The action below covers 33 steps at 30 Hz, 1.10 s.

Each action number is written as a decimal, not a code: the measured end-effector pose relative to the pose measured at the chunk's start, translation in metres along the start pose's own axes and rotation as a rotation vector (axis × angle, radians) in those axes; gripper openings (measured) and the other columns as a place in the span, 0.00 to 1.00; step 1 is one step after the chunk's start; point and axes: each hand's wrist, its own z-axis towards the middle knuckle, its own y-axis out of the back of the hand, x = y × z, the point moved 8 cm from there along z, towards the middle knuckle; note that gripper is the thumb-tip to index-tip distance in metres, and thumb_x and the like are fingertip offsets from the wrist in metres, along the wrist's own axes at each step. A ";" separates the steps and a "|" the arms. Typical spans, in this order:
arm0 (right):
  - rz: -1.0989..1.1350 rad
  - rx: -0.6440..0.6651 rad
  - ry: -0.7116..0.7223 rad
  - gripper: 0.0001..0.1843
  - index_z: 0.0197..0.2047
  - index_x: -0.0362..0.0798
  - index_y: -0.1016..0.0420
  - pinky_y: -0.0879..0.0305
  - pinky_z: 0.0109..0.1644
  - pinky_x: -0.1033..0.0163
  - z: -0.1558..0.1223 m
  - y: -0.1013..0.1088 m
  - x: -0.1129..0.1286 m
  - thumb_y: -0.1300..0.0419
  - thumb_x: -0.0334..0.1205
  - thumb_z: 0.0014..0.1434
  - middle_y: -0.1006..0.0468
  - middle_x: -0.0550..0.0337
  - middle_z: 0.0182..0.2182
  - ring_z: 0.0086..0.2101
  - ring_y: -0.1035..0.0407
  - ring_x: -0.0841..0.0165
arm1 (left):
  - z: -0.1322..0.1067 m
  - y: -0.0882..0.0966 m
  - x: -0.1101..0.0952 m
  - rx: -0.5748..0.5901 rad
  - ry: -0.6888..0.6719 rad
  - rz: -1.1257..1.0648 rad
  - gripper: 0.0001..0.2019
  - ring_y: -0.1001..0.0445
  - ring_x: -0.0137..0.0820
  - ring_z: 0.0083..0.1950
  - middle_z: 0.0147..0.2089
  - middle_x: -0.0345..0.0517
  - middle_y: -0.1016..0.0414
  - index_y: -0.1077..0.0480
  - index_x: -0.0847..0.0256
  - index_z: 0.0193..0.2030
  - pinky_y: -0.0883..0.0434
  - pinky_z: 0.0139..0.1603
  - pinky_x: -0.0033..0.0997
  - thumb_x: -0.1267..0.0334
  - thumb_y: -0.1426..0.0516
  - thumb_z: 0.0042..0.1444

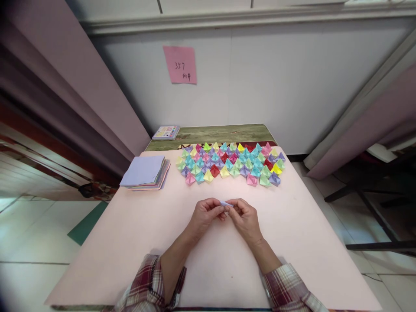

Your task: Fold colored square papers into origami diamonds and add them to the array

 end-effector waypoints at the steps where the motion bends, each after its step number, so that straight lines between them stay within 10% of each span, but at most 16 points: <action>1: -0.008 -0.009 -0.016 0.13 0.39 0.47 0.22 0.36 0.28 0.66 0.000 0.000 -0.002 0.38 0.48 0.59 0.24 0.59 0.29 0.26 0.32 0.70 | 0.000 0.002 0.000 -0.028 -0.006 0.014 0.12 0.27 0.28 0.25 0.24 0.43 0.25 0.29 0.65 0.29 0.28 0.32 0.30 0.58 0.34 0.49; 26: -0.074 0.113 0.017 0.15 0.39 0.46 0.24 0.43 0.27 0.66 -0.003 -0.010 0.009 0.42 0.50 0.62 0.30 0.63 0.23 0.23 0.39 0.71 | -0.005 0.006 -0.013 -0.158 -0.109 0.358 0.15 0.32 0.27 0.23 0.21 0.39 0.31 0.32 0.61 0.26 0.34 0.26 0.26 0.53 0.41 0.55; 33: 0.054 -0.131 -0.062 0.20 0.53 0.46 0.30 0.43 0.29 0.66 -0.004 0.012 0.002 0.49 0.51 0.66 0.39 0.67 0.22 0.24 0.41 0.70 | -0.013 0.050 -0.037 -0.570 -0.225 0.511 0.13 0.31 0.29 0.27 0.27 0.38 0.31 0.33 0.58 0.39 0.35 0.30 0.26 0.51 0.50 0.62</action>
